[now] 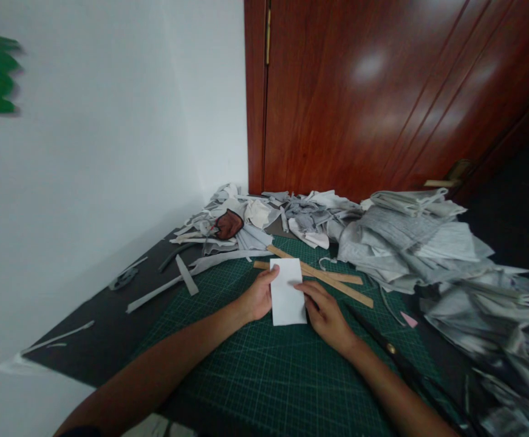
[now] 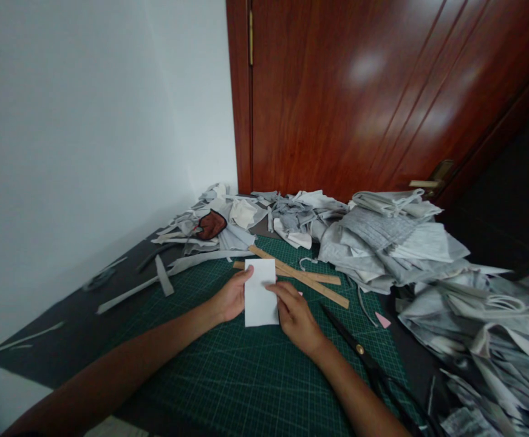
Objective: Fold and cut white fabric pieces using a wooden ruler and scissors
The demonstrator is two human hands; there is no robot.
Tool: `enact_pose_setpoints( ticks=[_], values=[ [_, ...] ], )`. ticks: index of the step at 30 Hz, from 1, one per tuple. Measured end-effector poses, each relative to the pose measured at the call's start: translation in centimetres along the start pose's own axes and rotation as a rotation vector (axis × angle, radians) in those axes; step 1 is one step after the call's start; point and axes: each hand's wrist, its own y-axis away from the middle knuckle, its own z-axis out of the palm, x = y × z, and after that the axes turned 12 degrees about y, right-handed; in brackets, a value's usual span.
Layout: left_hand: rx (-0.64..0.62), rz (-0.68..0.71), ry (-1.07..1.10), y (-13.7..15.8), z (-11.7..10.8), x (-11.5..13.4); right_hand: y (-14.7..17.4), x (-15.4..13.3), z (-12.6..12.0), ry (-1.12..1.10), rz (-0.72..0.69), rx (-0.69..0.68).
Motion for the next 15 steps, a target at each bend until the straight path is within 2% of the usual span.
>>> enact_pose_setpoints(
  ticks=[3, 8, 11, 15],
  values=[
    [-0.013, -0.067, 0.041, 0.1, -0.1, 0.1, 0.3, 0.0, 0.3, -0.039, 0.103, 0.069],
    [-0.010, -0.118, 0.022, 0.3, 0.1, 0.3, -0.3, -0.4, 0.8, -0.165, 0.368, 0.138],
    [-0.020, -0.107, -0.029, 0.6, 0.4, 0.2, -0.8, -1.2, 1.0, -0.260, 0.506, 0.095],
    [-0.104, -0.076, -0.114, 0.9, 0.6, -0.3, -0.9, -2.4, 0.7, -0.399, 0.531, 0.002]
  ],
)
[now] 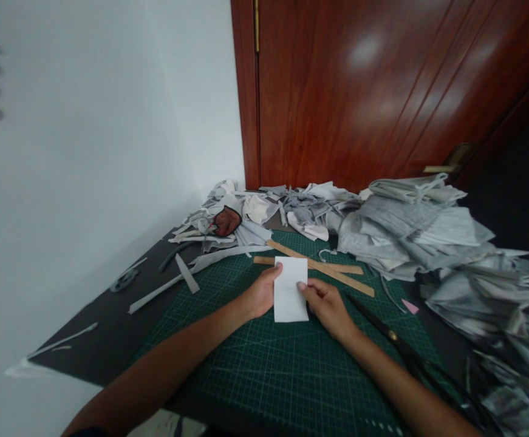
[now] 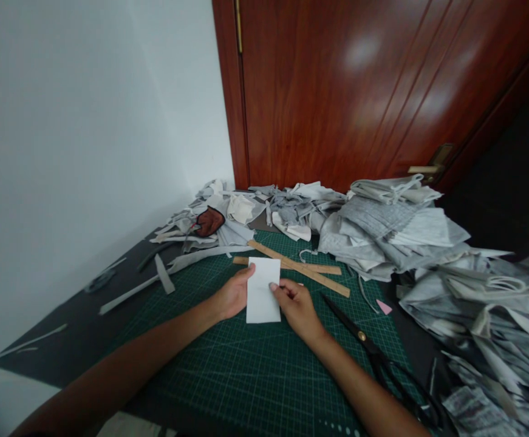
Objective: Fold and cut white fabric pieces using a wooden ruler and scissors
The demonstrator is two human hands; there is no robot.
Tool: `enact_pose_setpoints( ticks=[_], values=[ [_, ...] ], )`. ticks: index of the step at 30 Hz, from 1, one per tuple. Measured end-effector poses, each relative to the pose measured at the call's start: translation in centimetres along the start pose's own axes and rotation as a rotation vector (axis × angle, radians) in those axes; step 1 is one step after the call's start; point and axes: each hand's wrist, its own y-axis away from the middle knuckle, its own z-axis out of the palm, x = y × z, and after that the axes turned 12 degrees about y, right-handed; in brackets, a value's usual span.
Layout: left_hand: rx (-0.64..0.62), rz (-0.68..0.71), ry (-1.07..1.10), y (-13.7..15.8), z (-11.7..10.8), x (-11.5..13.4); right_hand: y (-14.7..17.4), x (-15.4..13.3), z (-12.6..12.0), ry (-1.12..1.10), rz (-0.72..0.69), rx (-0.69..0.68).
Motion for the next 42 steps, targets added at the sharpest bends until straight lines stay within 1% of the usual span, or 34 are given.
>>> enact_pose_setpoints(
  ticks=[2, 3, 5, 6, 7, 9, 10, 11, 13, 15, 18, 20, 22, 25, 28, 30, 32, 34, 38, 40, 42],
  values=[
    [-0.051, 0.020, -0.008, 0.1, 0.2, -0.3, 0.4, -0.5, -0.2, 0.011, -0.059, 0.051],
    [-0.056, 0.062, 0.003, 0.1, 0.2, -0.4, 0.6, -0.7, -0.4, 0.032, -0.127, 0.096],
    [-0.022, 0.152, 0.034, 0.1, 0.2, -0.4, 0.8, -1.0, -0.8, 0.098, -0.305, 0.179],
    [0.000, 0.155, 0.043, 0.1, 0.2, -0.3, 0.9, -1.0, -1.0, 0.131, -0.386, 0.208],
    [0.017, 0.112, 0.047, 0.1, 0.1, -0.2, 0.9, -0.9, -1.1, 0.153, -0.443, 0.223],
    [0.038, -0.033, 0.052, 0.1, -0.1, 0.1, 0.8, -0.5, -1.2, 0.171, -0.478, 0.221],
    [0.050, -0.082, 0.051, 0.1, -0.2, 0.2, 0.8, -0.3, -1.1, 0.182, -0.473, 0.204],
    [0.068, -0.094, 0.045, 0.2, -0.3, 0.2, 0.8, -0.1, -1.0, 0.198, -0.464, 0.176],
    [0.111, -0.048, 0.031, 0.3, -0.5, 0.2, 0.7, 0.3, -0.7, 0.238, -0.444, 0.124],
    [0.117, -0.028, 0.040, 0.4, -0.6, 0.1, 0.7, 0.3, -0.4, 0.249, -0.419, 0.119],
    [0.054, -0.025, 0.103, 0.7, -0.4, 0.0, 0.7, 0.3, 0.1, 0.217, -0.329, 0.161],
    [0.022, 0.002, 0.124, 0.8, -0.2, -0.1, 0.7, 0.3, 0.4, 0.139, -0.241, 0.213],
    [0.018, 0.032, 0.114, 0.8, 0.0, -0.4, 0.6, 0.4, 0.7, 0.033, -0.160, 0.243],
    [0.048, 0.091, 0.045, 0.6, 0.0, -1.1, 0.5, 0.6, 0.9, -0.075, -0.090, 0.234],
    [0.067, 0.132, 0.017, 0.6, 0.0, -1.7, 0.4, 0.7, 1.0, -0.107, -0.037, 0.265],
    [0.039, 0.123, 0.032, 0.8, 0.2, -1.7, 0.5, 0.7, 1.1, -0.106, -0.002, 0.288],
    [-0.012, 0.119, 0.036, 1.0, 0.4, -1.6, 0.6, 0.7, 1.2, -0.101, 0.020, 0.304],
    [-0.040, 0.138, -0.011, 1.2, 0.6, -1.6, 0.6, 0.6, 1.3, -0.094, 0.028, 0.315],
    [0.043, 0.185, -0.165, 1.2, 0.6, -1.9, 0.7, 0.5, 1.3, -0.051, 0.007, 0.323],
    [0.066, 0.187, -0.149, 1.1, 0.6, -2.0, 0.8, 0.4, 1.3, -0.029, -0.002, 0.319],
    [0.062, 0.186, -0.105, 1.0, 0.6, -2.0, 0.8, 0.3, 1.3, -0.017, 0.007, 0.306]
  ],
)
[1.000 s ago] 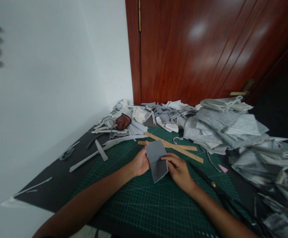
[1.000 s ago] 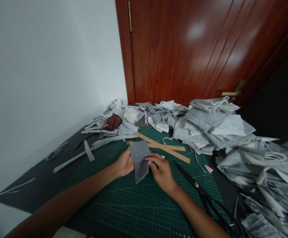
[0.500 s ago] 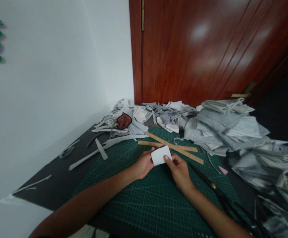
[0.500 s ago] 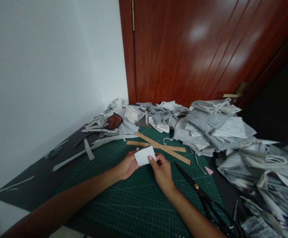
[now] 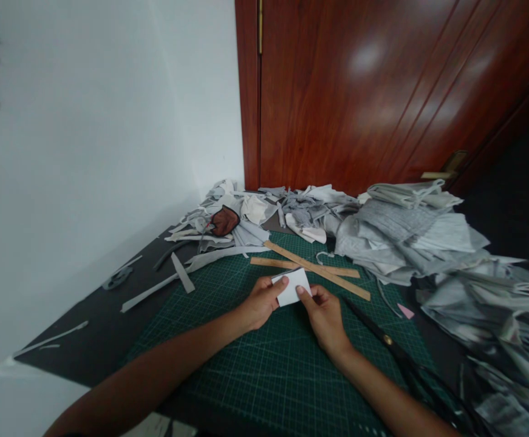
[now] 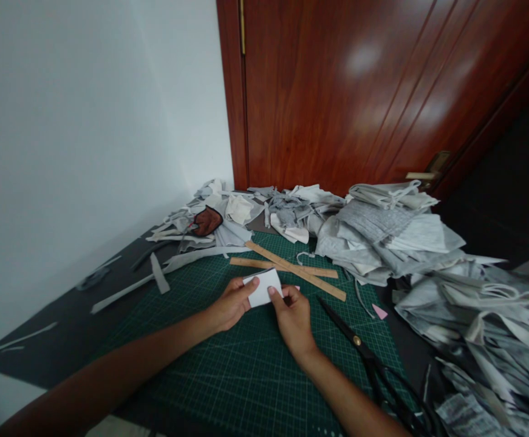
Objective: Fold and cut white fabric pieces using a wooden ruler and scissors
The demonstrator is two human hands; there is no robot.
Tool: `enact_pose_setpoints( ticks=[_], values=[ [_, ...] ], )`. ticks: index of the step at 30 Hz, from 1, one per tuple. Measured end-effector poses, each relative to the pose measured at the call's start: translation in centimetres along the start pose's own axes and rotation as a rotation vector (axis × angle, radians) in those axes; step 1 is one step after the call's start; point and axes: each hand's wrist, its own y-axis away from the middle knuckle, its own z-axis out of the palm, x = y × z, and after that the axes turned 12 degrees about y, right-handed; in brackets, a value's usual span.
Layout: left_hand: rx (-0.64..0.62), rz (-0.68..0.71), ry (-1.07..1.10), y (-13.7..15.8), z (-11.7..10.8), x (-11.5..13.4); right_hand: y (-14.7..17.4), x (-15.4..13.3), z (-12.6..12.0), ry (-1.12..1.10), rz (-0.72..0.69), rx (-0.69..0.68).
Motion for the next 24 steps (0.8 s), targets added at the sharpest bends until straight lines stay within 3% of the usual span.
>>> enact_pose_setpoints(
  ticks=[9, 18, 24],
  values=[
    [-0.003, -0.063, -0.105, 0.2, 0.0, 0.2, 0.8, -1.0, 0.2, -0.080, -0.058, 0.033],
    [-0.019, -0.119, -0.171, 0.0, -0.5, -0.1, 0.0, -1.1, -0.7, -0.101, 0.019, 0.022],
    [0.039, -0.062, -0.174, 0.3, 0.1, -0.2, 0.2, -1.0, -0.4, -0.099, 0.027, -0.006]
  ],
)
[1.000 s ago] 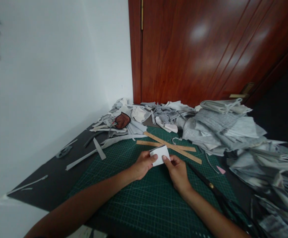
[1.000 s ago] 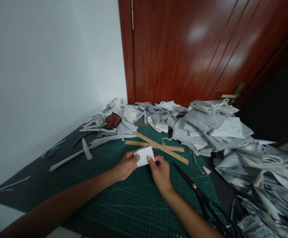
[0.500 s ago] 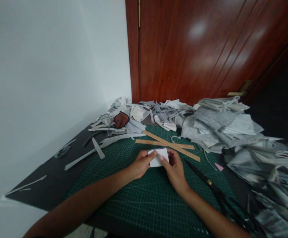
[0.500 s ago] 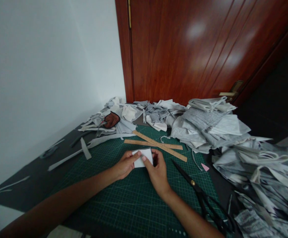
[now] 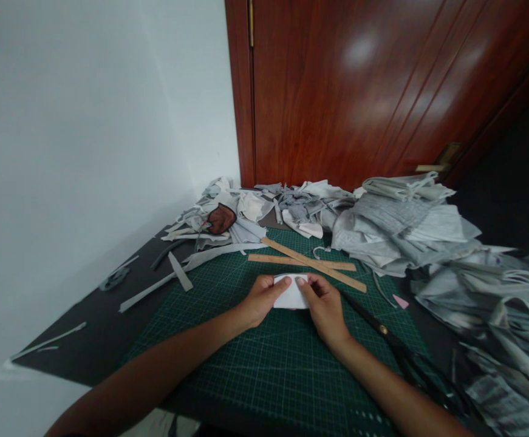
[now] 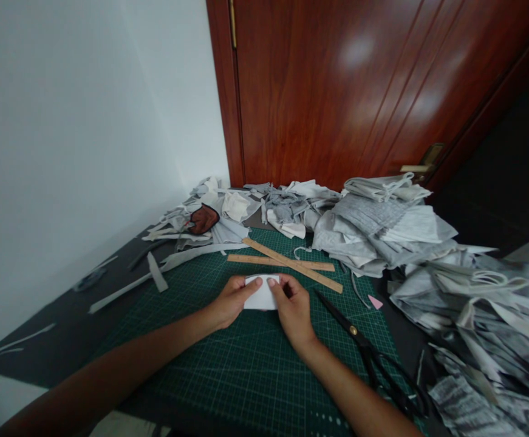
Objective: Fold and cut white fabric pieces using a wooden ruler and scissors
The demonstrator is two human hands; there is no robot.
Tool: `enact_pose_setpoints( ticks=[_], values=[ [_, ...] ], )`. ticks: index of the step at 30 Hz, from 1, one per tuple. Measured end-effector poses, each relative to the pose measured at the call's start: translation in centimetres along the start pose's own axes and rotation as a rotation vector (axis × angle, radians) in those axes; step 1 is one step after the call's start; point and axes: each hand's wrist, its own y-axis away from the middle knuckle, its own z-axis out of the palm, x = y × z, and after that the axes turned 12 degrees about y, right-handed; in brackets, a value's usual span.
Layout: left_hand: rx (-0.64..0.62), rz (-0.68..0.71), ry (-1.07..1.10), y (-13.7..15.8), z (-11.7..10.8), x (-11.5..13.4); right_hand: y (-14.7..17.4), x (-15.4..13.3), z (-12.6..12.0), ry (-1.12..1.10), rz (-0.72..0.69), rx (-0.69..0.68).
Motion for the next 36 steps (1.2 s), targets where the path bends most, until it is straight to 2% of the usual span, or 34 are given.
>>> enact_pose_setpoints(
  ticks=[13, 19, 23, 27, 31, 33, 36],
  values=[
    [0.029, 0.051, 0.054, -0.1, 0.0, 0.4, -0.3, 0.7, -0.3, 0.065, -0.030, 0.031],
    [0.082, 0.112, -0.076, -0.2, -0.5, -0.2, -0.1, 0.4, -0.4, 0.124, -0.054, 0.045],
    [0.052, 0.190, -0.163, 0.0, -0.3, 0.2, 0.2, 0.0, -0.3, 0.172, -0.104, 0.011],
    [0.017, 0.254, -0.368, 0.3, -0.1, 0.8, 0.4, 0.1, -0.3, 0.228, -0.166, -0.036],
    [0.044, 0.280, -0.453, 0.5, 0.0, 0.8, 0.3, 0.5, -0.3, 0.261, -0.244, -0.055],
    [0.053, 0.275, -0.443, 0.4, -0.1, 0.6, 0.3, 0.6, -0.1, 0.223, -0.206, -0.039],
    [0.109, 0.279, -0.366, 0.5, -0.2, 0.4, 0.4, 0.3, 0.3, 0.065, -0.024, -0.023]
  ],
)
